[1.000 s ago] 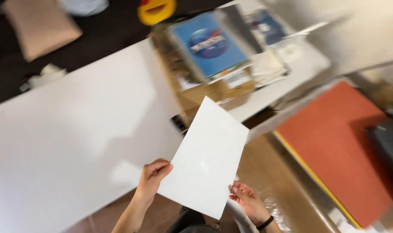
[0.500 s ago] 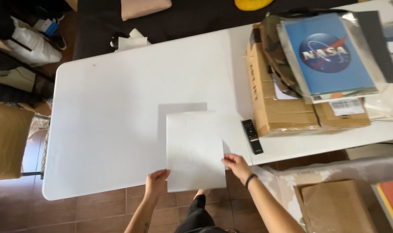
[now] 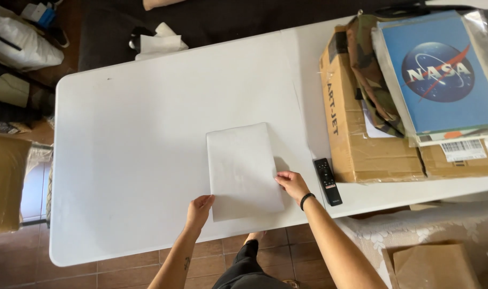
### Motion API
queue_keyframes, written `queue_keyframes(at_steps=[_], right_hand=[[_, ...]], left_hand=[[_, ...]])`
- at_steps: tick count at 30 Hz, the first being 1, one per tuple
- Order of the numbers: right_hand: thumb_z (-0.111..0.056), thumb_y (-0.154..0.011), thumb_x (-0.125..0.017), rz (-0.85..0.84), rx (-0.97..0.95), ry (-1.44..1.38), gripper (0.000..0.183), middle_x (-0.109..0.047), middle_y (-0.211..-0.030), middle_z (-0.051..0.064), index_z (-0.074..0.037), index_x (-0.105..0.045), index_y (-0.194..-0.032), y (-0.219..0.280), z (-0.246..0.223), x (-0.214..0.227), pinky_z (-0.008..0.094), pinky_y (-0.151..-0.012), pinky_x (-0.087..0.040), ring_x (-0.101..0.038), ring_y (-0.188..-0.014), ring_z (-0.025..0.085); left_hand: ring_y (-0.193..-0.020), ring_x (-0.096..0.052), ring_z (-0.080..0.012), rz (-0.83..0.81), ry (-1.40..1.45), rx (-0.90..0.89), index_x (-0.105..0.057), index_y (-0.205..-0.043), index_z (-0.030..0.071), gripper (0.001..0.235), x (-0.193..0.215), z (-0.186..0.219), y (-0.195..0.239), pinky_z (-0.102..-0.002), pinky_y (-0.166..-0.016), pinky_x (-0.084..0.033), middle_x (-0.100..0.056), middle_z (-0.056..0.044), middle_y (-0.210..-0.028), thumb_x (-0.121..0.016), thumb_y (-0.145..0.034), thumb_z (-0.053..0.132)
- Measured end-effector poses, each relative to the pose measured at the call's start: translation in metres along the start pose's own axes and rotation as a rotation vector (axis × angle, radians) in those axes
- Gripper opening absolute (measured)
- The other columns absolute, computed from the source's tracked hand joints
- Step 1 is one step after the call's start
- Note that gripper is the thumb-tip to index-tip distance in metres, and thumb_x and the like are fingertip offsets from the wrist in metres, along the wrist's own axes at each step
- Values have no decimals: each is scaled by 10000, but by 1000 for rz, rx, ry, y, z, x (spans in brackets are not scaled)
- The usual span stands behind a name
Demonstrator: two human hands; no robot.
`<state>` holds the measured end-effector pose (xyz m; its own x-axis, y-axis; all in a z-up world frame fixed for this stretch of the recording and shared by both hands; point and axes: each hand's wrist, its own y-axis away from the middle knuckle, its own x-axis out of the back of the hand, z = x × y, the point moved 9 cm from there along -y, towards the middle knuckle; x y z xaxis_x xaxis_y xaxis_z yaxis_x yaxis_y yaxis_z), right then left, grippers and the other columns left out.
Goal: The person operates a heat press machine to press a white sheet onto a red board. They place the materials under the press, lower the handle to apply heat, and then lift the handle to remove the finished item. The person also handles a metal cup and brown paper during the process.
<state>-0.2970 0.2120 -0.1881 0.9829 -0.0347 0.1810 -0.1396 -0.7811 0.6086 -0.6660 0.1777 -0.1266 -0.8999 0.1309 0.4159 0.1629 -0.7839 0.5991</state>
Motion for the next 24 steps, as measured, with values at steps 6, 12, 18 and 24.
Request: queue_keyframes(at_steps=[6,12,18,24], right_hand=[[-304,-871,-747,64,250,50,456,-757,-1162,99,-136,-685,-1290,38,-17,17,342,-919,-569,-718,-1051,215],[-356,-940,-611,153,230,97,403,-730,-1212,37,-150,-645,-1286,205,-19,82,295,-969,-566,-701,-1085,155],[-216,-937,-677,618,263,-225,197,-763,-943,-19,-147,-723,-1116,360,130,169,237,-788,-546,-668,-819,75],[-232,-908,-675,1202,100,-160,171,-803,-990,-12,-149,-772,-1022,562,270,225,274,-735,-567,-723,-835,124]], left_hand=[[-1090,-694,-292,-24,-240,-3,-768,-1185,133,446,-1,-26,-34,-419,-907,-522,-784,-92,-1104,-642,-904,455],[-1190,-631,-280,67,-682,-167,-536,-1452,146,662,4,7,-17,-437,-1026,-461,-724,-85,-1198,-581,-880,477],[-801,-666,-226,62,-608,-913,-672,-1357,103,493,-134,90,26,-373,-779,-540,-708,-46,-1017,-708,-906,299],[-883,-677,-208,-481,-488,-1401,-684,-1242,134,332,-337,132,223,-346,-901,-522,-699,-64,-1026,-676,-917,202]])
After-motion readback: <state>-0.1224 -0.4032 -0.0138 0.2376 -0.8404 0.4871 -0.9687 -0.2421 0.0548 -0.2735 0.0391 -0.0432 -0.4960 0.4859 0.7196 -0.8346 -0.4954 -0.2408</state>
